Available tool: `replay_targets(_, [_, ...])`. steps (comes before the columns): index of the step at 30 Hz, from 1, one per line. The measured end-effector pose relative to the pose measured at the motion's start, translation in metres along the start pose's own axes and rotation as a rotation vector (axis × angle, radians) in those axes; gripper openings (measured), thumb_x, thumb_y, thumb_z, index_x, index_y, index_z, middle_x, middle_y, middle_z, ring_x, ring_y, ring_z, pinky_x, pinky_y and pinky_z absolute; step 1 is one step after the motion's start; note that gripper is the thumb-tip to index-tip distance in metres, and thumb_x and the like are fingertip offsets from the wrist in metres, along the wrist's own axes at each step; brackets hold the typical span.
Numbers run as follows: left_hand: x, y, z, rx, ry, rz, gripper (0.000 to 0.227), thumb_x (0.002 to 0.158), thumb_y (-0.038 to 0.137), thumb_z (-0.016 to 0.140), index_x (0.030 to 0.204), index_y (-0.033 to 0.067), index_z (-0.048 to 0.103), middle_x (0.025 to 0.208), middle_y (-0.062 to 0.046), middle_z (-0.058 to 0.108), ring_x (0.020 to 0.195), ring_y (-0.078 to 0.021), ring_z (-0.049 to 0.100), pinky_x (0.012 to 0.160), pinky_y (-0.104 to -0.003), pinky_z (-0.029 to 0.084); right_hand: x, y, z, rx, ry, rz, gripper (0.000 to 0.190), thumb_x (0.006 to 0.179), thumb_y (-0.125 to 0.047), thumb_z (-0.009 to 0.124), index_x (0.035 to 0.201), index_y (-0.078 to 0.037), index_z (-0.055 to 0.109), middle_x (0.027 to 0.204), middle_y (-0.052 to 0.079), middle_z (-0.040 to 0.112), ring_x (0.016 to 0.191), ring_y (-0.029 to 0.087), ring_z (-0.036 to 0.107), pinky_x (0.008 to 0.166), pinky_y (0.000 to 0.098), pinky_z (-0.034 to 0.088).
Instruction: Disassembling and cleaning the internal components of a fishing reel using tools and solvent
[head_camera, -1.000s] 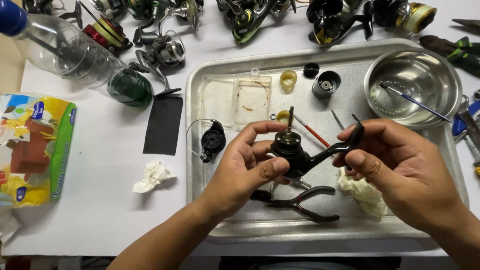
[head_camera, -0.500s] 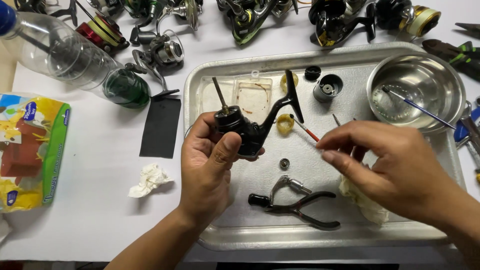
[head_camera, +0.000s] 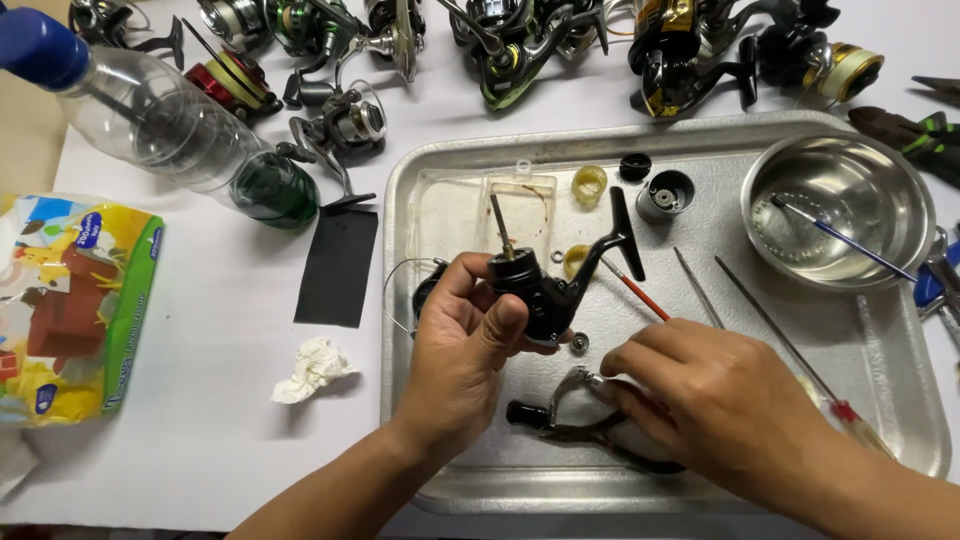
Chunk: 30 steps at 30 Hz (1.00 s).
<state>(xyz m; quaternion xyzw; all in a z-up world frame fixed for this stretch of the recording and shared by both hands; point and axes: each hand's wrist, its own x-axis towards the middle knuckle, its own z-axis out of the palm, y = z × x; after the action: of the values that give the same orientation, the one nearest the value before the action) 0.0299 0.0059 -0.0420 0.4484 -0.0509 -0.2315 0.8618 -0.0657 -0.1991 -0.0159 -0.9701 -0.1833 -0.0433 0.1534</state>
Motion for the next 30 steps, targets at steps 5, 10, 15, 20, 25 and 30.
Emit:
replay_targets(5, [-0.004,0.007,0.007,-0.010,-0.050,-0.100,0.051,0.086,0.037,0.076,0.114,-0.0002,0.054,0.102,-0.021,0.071,0.076,-0.0371,0.075,0.071,-0.042,0.065,0.000,0.016,-0.021,0.100,0.092,0.173,0.014,0.087,-0.029,0.075,0.092,-0.016,0.072,0.085,-0.001,0.077,0.066,0.021,0.071,0.063,0.0365,0.054])
replay_targets(10, [-0.004,0.009,0.006,0.132,0.057,0.071,0.044,0.089,0.034,0.074,0.115,0.0038,0.054,0.102,-0.015,0.068,0.084,-0.0299,0.075,0.074,-0.039,0.066,-0.004,0.025,-0.027,0.094,0.126,0.243,0.009,0.089,-0.027,0.072,0.091,-0.018,0.074,0.084,-0.004,0.077,0.069,0.018,0.070,0.065,0.0333,0.052])
replay_targets(15, [-0.004,0.010,0.007,0.167,0.109,0.175,0.043,0.090,0.031,0.074,0.114,0.0063,0.049,0.099,-0.013,0.067,0.080,-0.0279,0.074,0.074,-0.034,0.062,-0.006,0.025,-0.027,0.109,0.112,0.260,0.009,0.089,-0.026,0.073,0.090,-0.018,0.073,0.085,-0.004,0.076,0.065,0.017,0.068,0.063,0.0325,0.050])
replay_targets(20, [-0.003,0.005,0.005,0.121,0.112,0.182,0.043,0.090,0.030,0.075,0.115,0.0060,0.049,0.101,-0.014,0.066,0.078,-0.0318,0.074,0.072,-0.039,0.064,-0.005,0.027,-0.029,0.091,0.085,0.224,0.009,0.090,-0.026,0.072,0.092,-0.017,0.073,0.081,-0.004,0.075,0.066,0.017,0.069,0.063,0.0328,0.051])
replay_targets(25, [-0.005,0.015,0.006,0.231,0.065,0.141,0.037,0.094,0.033,0.070,0.112,0.0054,0.054,0.097,-0.008,0.064,0.083,-0.0208,0.067,0.076,-0.033,0.059,0.000,0.035,-0.034,0.138,0.058,0.359,0.020,0.087,-0.031,0.073,0.103,-0.019,0.074,0.088,-0.005,0.079,0.067,0.015,0.072,0.064,0.0331,0.053])
replay_targets(30, [-0.008,0.017,0.007,0.350,-0.055,0.102,0.034,0.097,0.034,0.068,0.112,0.0059,0.056,0.099,-0.005,0.066,0.089,-0.0142,0.065,0.080,-0.028,0.056,0.014,0.040,-0.045,0.383,-0.021,0.508,0.030,0.091,-0.030,0.062,0.115,-0.018,0.076,0.109,-0.002,0.083,0.089,0.015,0.079,0.071,0.0325,0.060])
